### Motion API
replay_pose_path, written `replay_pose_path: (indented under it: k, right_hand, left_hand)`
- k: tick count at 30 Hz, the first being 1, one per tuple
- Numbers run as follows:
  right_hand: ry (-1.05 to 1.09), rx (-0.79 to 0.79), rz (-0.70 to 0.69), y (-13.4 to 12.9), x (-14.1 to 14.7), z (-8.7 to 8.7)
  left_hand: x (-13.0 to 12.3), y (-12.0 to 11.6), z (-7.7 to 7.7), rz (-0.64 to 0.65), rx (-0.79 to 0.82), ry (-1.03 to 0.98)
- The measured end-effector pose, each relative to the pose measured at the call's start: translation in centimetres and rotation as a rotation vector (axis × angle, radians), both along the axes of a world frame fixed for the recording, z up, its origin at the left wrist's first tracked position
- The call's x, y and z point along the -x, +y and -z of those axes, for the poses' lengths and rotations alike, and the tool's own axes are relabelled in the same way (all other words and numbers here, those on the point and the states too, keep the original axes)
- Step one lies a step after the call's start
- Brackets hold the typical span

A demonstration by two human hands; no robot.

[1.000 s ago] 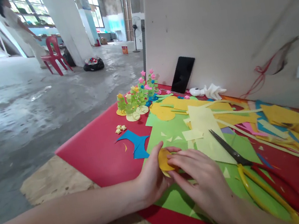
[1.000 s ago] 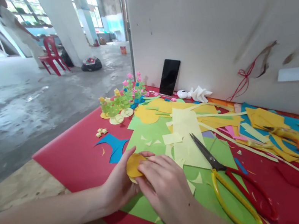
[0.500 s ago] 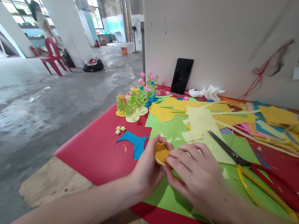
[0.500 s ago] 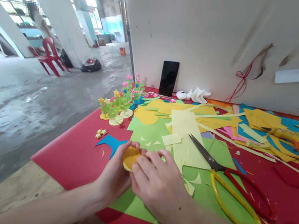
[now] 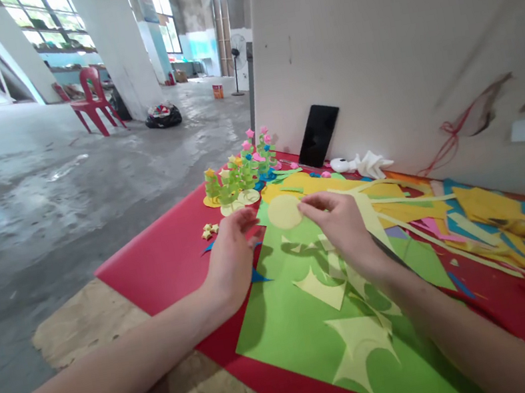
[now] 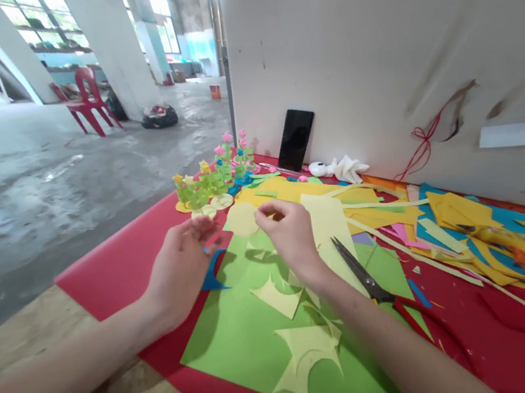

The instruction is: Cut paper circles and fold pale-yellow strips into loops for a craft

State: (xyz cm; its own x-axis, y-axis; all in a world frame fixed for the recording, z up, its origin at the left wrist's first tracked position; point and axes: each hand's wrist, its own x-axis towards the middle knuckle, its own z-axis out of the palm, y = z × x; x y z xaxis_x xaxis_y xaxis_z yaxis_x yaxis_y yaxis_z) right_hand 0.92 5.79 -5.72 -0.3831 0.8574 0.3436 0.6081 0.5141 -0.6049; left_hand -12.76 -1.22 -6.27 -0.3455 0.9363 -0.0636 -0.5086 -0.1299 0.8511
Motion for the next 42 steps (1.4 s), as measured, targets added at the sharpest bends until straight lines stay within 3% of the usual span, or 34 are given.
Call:
replay_pose_path:
  k: [3, 8, 9, 10, 13, 18, 22, 25, 30, 35, 42]
  right_hand:
    - [-0.023, 0.206, -0.001, 2.6, 1.0, 0.7]
    - [-0.122, 0.375, -0.041, 4.1, 4.1, 2.5]
    - [-0.151, 0.382, -0.045, 4.1, 4.7, 2.7]
    - [-0.185, 0.381, -0.041, 4.2, 5.2, 2.9]
    - [-0.284, 0.319, -0.014, 3.9, 6.1, 2.9]
    - [-0.374, 0.136, -0.003, 2.6, 6.0, 2.5]
    - [-0.426, 0.08, 0.012, 2.5, 3.9, 1.7]
    - [-0.473, 0.08, 0.047, 4.0, 0.4, 0.6]
    - [-0.543, 0.105, 0.069, 8.9, -8.2, -0.9]
    - [-0.582, 0.131, 0.122, 12.4, -15.1, 0.5]
    - [-0.591, 0.149, 0.088, 13.7, -17.8, 2.2]
  left_hand:
    - [0.7, -0.4, 0.3, 0.026, -0.186, 0.28]
    - [0.0, -2.0, 1.0, 0.563, -0.388, 0.719]
    - [-0.2, -2.2, 1.1, 0.729, -0.525, 0.983]
    - [-0.5, -2.3, 1.3, 0.816, -0.643, 1.2]
    - [-0.9, -2.1, 1.5, 0.873, -0.768, 1.506]
    - [-1.0, -1.8, 1.6, 0.809, -0.744, 1.534]
    - [-1.0, -1.8, 1.5, 0.837, -0.724, 1.541]
    - [-1.2, -1.8, 1.5, 0.86, -0.729, 1.567]
    - [-1.3, -1.7, 1.7, 0.899, -0.732, 1.599]
    - [-1.4, -1.7, 2.1, 0.902, -0.723, 1.627]
    - [-1.6, -1.8, 2.0, 0.904, -0.726, 1.617]
